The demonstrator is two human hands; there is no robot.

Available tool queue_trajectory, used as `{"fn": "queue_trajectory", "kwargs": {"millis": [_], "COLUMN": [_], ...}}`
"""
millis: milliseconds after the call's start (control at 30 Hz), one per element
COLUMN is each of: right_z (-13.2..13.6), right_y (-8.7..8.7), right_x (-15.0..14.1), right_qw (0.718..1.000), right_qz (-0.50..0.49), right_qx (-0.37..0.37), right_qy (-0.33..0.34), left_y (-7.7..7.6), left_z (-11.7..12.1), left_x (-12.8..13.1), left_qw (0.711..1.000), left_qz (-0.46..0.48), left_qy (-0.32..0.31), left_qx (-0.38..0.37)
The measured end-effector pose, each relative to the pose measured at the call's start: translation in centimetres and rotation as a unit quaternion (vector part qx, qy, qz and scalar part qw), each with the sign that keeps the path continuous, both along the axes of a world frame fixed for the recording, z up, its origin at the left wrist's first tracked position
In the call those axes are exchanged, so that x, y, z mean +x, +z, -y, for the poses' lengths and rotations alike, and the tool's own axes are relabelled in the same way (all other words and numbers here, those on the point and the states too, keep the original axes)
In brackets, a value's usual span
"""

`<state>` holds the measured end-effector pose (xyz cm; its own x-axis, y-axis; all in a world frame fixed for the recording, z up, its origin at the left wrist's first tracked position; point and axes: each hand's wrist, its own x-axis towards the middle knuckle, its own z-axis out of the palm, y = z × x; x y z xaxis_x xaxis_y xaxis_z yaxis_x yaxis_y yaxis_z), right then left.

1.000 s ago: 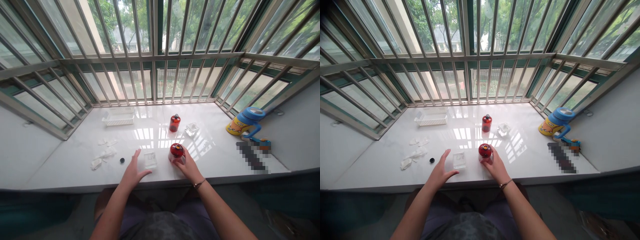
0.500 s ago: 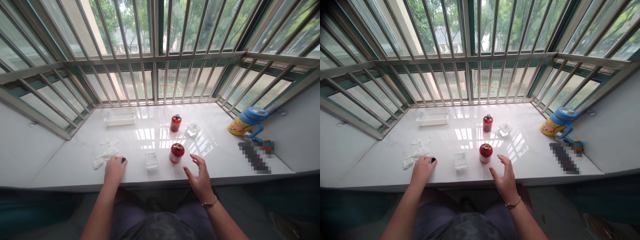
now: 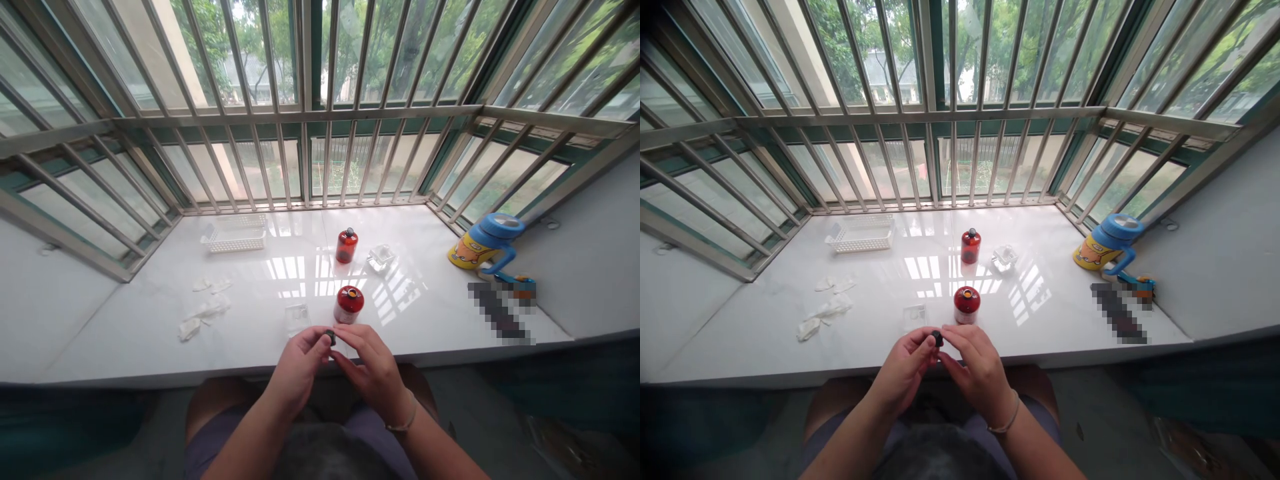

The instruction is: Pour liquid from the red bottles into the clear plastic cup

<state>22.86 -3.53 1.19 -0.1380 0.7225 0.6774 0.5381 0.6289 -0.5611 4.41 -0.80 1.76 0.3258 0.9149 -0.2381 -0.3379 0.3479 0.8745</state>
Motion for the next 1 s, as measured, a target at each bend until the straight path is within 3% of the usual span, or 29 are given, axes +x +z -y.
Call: {"fn": "queue_trajectory", "kwargs": {"millis": [167,367,467,533,633,800,1000], "right_z": [-0.7,-1.2,-2.3,-3.4,-5.1,-6.9,-7.0], "right_y": [1.2,1.9,2.0,2.0,1.9,1.2,0.6], "right_x": [0.7,2.0,3.1,3.8,4.5,4.3,4.2], "right_qw": [0.999,0.996,0.991,0.988,0.988,0.985,0.985], "right_qz": [-0.038,-0.062,-0.067,-0.041,0.028,0.088,0.077], "right_qx": [-0.005,-0.054,-0.072,-0.065,-0.055,-0.057,-0.079], "right_qy": [-0.015,-0.034,-0.094,-0.132,-0.14,-0.135,-0.132], "left_y": [1.3,1.2,0.5,-0.2,-1.2,-2.2,-2.9], "left_z": [0.0,-0.9,-2.1,-3.2,-5.2,-7.8,-8.3], "left_x": [2.4,3.2,3.2,3.2,3.7,5.7,6.7], "left_qw": [0.992,0.993,0.998,0.974,0.934,0.908,0.902], "left_qz": [0.109,0.094,-0.038,-0.154,-0.258,-0.302,-0.263], "left_qy": [-0.03,-0.059,0.007,0.038,0.009,-0.047,-0.032], "left_qx": [-0.05,-0.04,0.057,0.16,0.246,0.286,0.341]}}
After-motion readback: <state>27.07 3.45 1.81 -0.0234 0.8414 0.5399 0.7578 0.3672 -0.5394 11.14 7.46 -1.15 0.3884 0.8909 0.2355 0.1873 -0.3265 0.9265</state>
